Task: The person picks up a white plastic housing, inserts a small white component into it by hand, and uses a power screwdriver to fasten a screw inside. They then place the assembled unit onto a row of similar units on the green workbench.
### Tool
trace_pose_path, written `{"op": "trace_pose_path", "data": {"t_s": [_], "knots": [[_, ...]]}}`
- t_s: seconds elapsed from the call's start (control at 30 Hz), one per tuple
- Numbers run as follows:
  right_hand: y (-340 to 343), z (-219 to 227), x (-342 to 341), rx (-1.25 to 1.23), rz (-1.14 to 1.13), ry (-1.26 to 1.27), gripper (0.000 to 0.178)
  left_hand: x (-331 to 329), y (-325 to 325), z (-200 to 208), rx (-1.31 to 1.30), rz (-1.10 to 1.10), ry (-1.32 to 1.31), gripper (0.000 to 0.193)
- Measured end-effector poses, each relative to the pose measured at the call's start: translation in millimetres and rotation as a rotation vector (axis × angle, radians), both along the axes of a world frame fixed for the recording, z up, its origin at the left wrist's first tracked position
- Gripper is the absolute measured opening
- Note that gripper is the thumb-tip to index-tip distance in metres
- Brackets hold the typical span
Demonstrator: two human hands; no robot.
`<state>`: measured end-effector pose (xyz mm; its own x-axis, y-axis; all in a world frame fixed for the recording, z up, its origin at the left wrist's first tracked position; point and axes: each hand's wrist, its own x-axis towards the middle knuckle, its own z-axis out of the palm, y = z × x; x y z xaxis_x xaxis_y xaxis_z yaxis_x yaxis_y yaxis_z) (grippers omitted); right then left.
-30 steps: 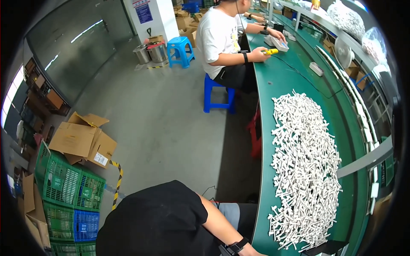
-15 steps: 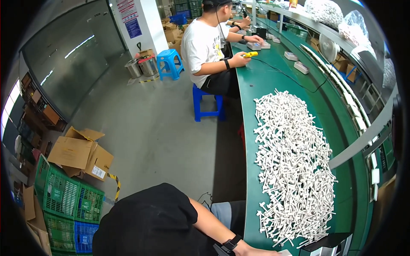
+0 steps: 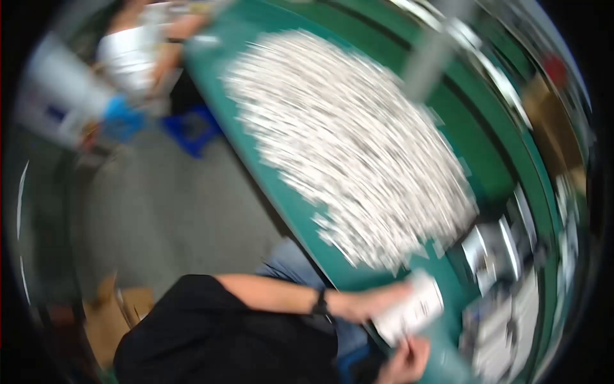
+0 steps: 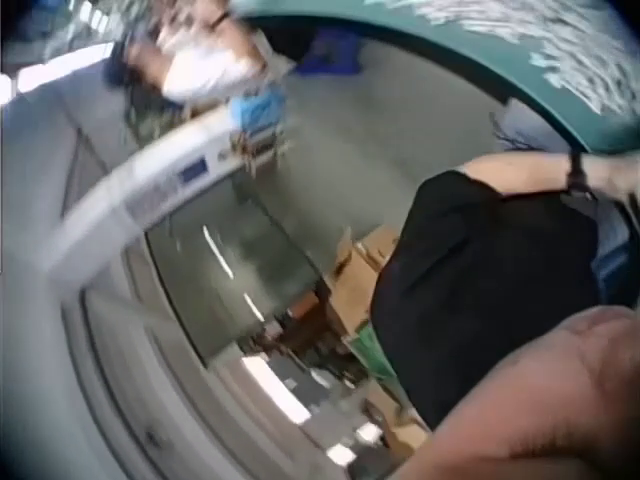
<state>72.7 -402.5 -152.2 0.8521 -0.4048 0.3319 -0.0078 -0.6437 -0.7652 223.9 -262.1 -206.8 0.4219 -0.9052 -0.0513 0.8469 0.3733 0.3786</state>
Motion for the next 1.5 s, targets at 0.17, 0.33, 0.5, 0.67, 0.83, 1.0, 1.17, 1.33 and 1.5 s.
{"op": "trace_pose_path", "data": {"t_s": [0.17, 0.33, 0.5, 0.67, 0.83, 1.0, 1.17, 1.33, 1.5], "knots": [[17.0, 44.3, 26.3, -0.117, 0.058, 0.026, 0.027, 13.8, 15.1, 32.0, 0.096, -0.056, 0.179, 0.067], [11.9, 29.7, 30.5, -0.049, -0.104, 0.013, 0.026, 23.6, 0.8, 31.2, 0.22, -0.113, 0.094, 0.075], [7.0, 21.6, 37.8, 0.02, 0.007, -0.06, 0.017, 19.3, 14.6, 27.2, 0.163, -0.051, 0.196, 0.058], [-10.6, 8.4, -10.1, 0.111, 0.042, 0.031, 0.012, -0.8, 2.7, 24.8, -0.001, -0.164, 0.128, 0.084], [14.4, 1.1, 7.5, 0.3, -0.019, -0.132, 0.008, 6.5, 14.5, 40.7, -0.025, -0.029, 0.263, 0.054], [6.5, -7.4, 14.1, 0.433, -0.024, -0.141, 0.007, 3.3, 3.1, 33.3, -0.001, -0.023, 0.369, 0.05], [2.2, -8.2, 11.4, 0.507, -0.096, -0.069, 0.005, 8.4, 2.8, 36.7, 0.038, -0.137, 0.328, 0.051], [13.7, 3.2, 19.8, 0.211, -0.048, -0.163, 0.004, 9.4, -2.3, 30.9, 0.046, -0.122, 0.289, 0.052], [12.5, -18.8, 8.0, -0.107, -0.098, -0.183, 0.003, 8.5, 3.8, 39.7, 0.029, -0.137, 0.372, 0.051]]}}
